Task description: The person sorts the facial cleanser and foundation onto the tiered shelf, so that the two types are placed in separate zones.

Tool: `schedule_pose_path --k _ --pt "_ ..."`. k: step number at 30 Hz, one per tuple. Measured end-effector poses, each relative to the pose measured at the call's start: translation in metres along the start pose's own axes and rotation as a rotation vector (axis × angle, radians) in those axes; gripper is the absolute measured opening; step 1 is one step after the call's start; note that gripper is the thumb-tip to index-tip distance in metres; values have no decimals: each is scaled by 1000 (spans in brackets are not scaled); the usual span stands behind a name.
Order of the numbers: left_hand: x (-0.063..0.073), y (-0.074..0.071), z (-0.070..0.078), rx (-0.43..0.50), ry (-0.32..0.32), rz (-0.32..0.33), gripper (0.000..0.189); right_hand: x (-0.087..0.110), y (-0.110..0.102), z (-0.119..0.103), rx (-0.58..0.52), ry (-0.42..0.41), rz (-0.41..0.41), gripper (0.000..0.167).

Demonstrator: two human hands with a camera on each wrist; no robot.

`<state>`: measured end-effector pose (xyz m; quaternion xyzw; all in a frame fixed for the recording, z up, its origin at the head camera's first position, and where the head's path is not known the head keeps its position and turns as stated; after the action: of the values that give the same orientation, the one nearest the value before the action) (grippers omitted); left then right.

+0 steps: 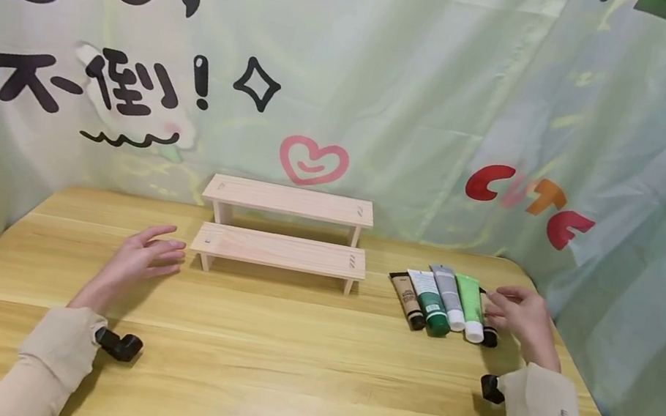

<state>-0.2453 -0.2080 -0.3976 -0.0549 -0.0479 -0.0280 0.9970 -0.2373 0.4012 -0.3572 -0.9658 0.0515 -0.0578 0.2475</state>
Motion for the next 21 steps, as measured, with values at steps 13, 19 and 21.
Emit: schedule_pose_path --k 13,19,21 --pt "-7 13 -4 60 -11 -18 59 -7 4 -5 82 119 -54 58" --pt "-9 17 -8 73 -3 -31 56 -13 3 -8 117 124 -69 53" --pt "-10 19 -9 80 0 -35 56 -14 4 -9 132 124 -79 51"
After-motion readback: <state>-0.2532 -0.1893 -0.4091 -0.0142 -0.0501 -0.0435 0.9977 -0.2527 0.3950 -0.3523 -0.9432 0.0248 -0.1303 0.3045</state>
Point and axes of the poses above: each hand's wrist, its own x-axis away from the middle knuckle, its own y-axis out of the palm, z = x × y, the point moved 2 cm from there along -x, towards the middle knuckle, and after that the axes turned 1 degree about -x, right-handed, at the moved point
